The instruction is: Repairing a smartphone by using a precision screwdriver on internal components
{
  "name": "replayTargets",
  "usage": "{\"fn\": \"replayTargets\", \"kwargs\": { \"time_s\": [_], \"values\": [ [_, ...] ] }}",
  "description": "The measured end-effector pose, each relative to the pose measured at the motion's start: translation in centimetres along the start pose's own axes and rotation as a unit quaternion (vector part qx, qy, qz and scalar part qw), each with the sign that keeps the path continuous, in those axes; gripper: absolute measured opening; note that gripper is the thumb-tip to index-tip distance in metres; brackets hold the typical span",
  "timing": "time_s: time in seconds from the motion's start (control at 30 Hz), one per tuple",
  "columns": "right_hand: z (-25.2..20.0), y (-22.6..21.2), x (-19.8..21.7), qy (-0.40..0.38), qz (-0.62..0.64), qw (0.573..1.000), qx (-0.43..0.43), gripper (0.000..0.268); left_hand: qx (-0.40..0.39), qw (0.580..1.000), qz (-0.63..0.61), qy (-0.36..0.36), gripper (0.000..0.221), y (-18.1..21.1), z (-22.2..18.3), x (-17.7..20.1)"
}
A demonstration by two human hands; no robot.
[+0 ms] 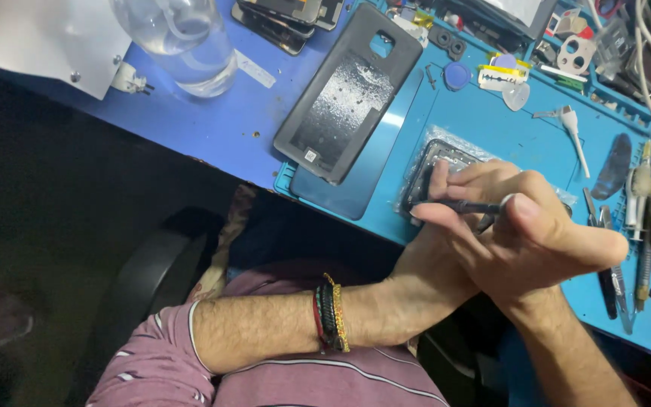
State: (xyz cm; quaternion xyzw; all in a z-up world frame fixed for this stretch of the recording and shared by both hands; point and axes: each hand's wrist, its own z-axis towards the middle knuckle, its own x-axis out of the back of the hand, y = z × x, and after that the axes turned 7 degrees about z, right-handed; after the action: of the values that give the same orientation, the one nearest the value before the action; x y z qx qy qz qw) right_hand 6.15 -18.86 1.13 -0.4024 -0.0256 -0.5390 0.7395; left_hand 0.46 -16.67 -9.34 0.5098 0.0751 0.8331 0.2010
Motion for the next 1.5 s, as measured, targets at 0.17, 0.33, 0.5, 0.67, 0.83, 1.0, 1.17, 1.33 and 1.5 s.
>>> {"fn": "replayTargets", "kwargs": {
  "time_s": [0.17, 0.33, 0.5, 0.67, 0.83, 1.0, 1.17, 1.33, 1.5],
  "values": [
    [0.6, -0.5, -0.8, -0.011, 0.061, 0.997, -0.040, 0.043, 0.015, 0.993, 0.117, -0.015, 0.039, -0.5, 1.8, 2.6],
    [0.4, 0.7, -0.4, -0.013, -0.024, 0.999, 0.043, 0.059, 0.079, 0.927, -0.366, -0.023, 0.033, -1.5, 1.1, 2.2],
    [-0.5, -0.2, -0.6, 0.022, 0.008, 0.999, -0.038, 0.077, 0.022, 0.972, 0.233, -0.007, 0.044, -0.6, 1.7, 5.1],
    [1.4, -1.1, -1.0, -0.031, 0.017, 0.999, -0.029, 0.060, 0.003, 0.980, 0.194, -0.047, 0.031, -1.0, 1.7, 2.9],
    [0.0, 0.6, -0.7, 0.023, 0.013, 0.999, 0.018, 0.083, -0.011, 0.982, 0.183, -0.033, 0.033, -1.0, 0.3, 1.8],
    [-0.4, -0.1, -0.8, 0.035, 0.025, 0.999, -0.031, 0.070, -0.025, 0.984, 0.173, -0.017, 0.036, -1.4, 0.1, 1.4],
    [0.7, -0.6, -0.8, -0.031, 0.005, 1.000, 0.001, 0.052, -0.039, 0.986, 0.162, -0.002, 0.039, -2.0, -0.2, 0.7],
    [-0.4, 0.6, -1.2, 0.042, 0.020, 0.999, 0.023, 0.078, -0.048, 0.987, 0.154, 0.014, 0.042, -2.0, -0.4, 0.9],
    [-0.3, 0.2, -0.8, 0.016, 0.025, 0.999, -0.016, 0.077, -0.056, 0.985, 0.158, 0.030, 0.045, -2.4, 0.0, 1.7]
  ]
}}
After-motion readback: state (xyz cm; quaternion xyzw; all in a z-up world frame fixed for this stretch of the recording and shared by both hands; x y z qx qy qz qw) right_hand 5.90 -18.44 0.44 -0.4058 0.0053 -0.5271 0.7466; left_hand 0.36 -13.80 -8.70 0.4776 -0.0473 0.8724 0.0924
